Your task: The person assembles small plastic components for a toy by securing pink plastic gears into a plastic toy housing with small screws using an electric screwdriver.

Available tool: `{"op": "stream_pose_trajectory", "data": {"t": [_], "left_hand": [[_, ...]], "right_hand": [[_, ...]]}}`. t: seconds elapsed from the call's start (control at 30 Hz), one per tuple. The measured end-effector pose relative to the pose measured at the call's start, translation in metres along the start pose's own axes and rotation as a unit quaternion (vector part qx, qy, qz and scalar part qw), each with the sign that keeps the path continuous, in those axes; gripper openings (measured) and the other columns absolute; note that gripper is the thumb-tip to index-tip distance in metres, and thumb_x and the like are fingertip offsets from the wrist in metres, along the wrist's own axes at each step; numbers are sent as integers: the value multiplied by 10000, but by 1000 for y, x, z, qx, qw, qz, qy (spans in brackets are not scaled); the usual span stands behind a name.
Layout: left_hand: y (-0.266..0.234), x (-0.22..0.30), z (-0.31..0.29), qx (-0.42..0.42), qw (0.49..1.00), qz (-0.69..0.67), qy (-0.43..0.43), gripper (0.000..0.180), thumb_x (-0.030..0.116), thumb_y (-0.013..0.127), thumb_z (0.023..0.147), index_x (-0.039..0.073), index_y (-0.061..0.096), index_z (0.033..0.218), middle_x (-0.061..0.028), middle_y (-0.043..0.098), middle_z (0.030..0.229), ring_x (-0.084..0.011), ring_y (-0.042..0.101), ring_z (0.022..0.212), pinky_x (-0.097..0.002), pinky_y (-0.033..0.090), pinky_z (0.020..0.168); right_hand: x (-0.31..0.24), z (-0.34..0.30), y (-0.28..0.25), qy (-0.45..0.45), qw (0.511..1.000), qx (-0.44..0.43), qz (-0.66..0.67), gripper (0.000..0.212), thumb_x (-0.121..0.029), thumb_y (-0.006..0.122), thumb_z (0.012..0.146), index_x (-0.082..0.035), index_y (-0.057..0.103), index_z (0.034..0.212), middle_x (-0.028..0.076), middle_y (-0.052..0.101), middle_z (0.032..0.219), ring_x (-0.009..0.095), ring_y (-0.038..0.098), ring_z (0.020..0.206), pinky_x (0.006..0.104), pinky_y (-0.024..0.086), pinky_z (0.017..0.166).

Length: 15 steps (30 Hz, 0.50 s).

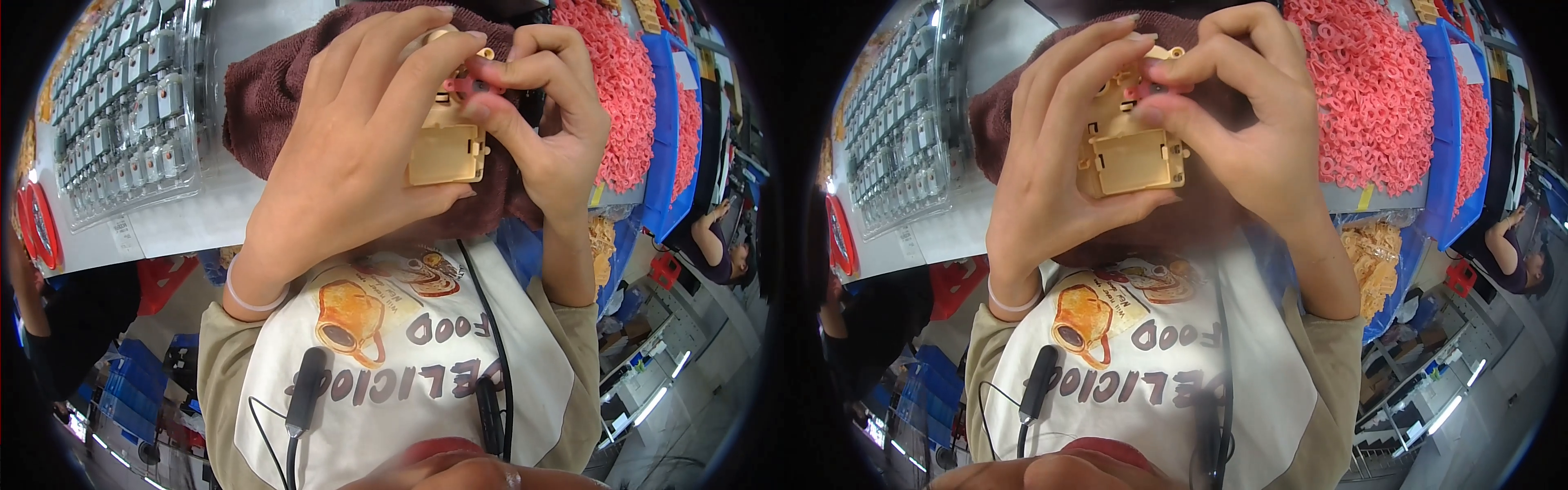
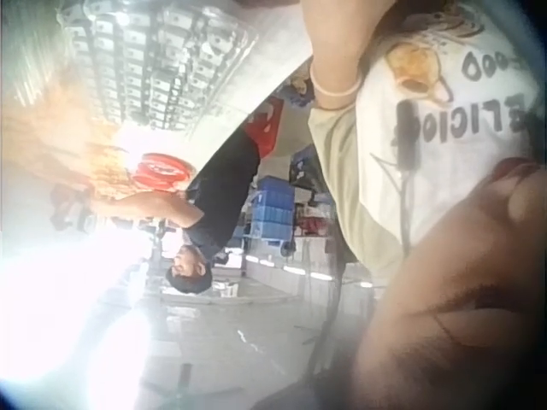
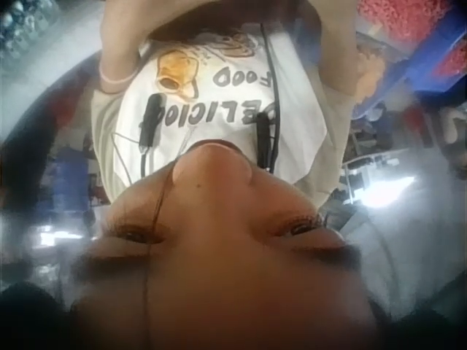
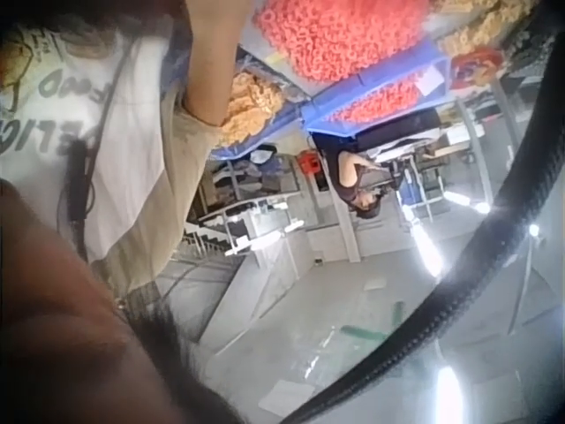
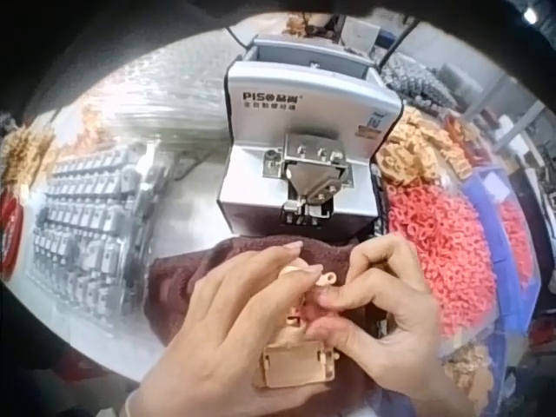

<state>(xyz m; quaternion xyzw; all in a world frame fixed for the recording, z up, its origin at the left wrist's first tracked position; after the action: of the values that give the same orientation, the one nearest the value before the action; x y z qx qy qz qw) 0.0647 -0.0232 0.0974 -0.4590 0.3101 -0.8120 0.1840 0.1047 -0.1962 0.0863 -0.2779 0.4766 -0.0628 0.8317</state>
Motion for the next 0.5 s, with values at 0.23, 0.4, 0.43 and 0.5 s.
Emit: {"op": "stream_pose_trajectory", "data": {"t": [0.23, 0.4, 0.43, 0.5], "left_hand": [[-10, 2, -5, -16, 1000, -18, 10, 936, 132, 870, 488, 74, 506, 1348, -137, 488, 1378, -328, 468, 1257, -417, 379, 1038], [-11, 3, -3, -47, 999, -20, -8, 940, 135, 877, 485, 73, 509, 1348, -137, 471, 1407, -330, 452, 1284, -417, 373, 1052], [-11, 3, -3, -47, 998, -30, -10, 938, 135, 878, 487, 74, 510, 1348, -138, 465, 1417, -331, 447, 1292, -419, 370, 1058], [-11, 2, -4, -46, 998, -29, -12, 940, 130, 878, 485, 75, 509, 1348, -138, 462, 1422, -331, 445, 1295, -419, 369, 1063]], "right_hand": [[7, -9, -24, 241, 946, 75, -204, 397, -173, 722, 876, -34, 582, 1220, -24, 596, 820, 65, 489, 653, 208, 401, 586], [6, -1, -11, 208, 916, 53, -339, 476, -92, 713, 817, -36, 516, 1248, 168, 647, 802, 267, 643, 704, 341, 493, 664], [4, 4, -12, 261, 912, 49, -311, 527, -131, 723, 811, -41, 487, 1274, 181, 649, 809, 290, 655, 721, 373, 492, 661], [0, 11, -12, 364, 896, 38, -253, 635, -208, 743, 798, -51, 428, 1326, 208, 652, 823, 337, 677, 756, 438, 491, 655]]}}
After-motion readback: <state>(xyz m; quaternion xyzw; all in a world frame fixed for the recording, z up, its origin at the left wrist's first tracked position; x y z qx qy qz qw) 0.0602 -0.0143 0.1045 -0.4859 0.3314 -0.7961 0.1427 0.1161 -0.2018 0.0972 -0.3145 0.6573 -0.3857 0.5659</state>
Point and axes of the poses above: each hand's wrist, its own z-axis towards the middle knuckle, its own y-axis out of the palm, x = y × z, the point moved 2 cm from there along z, towards the middle knuckle
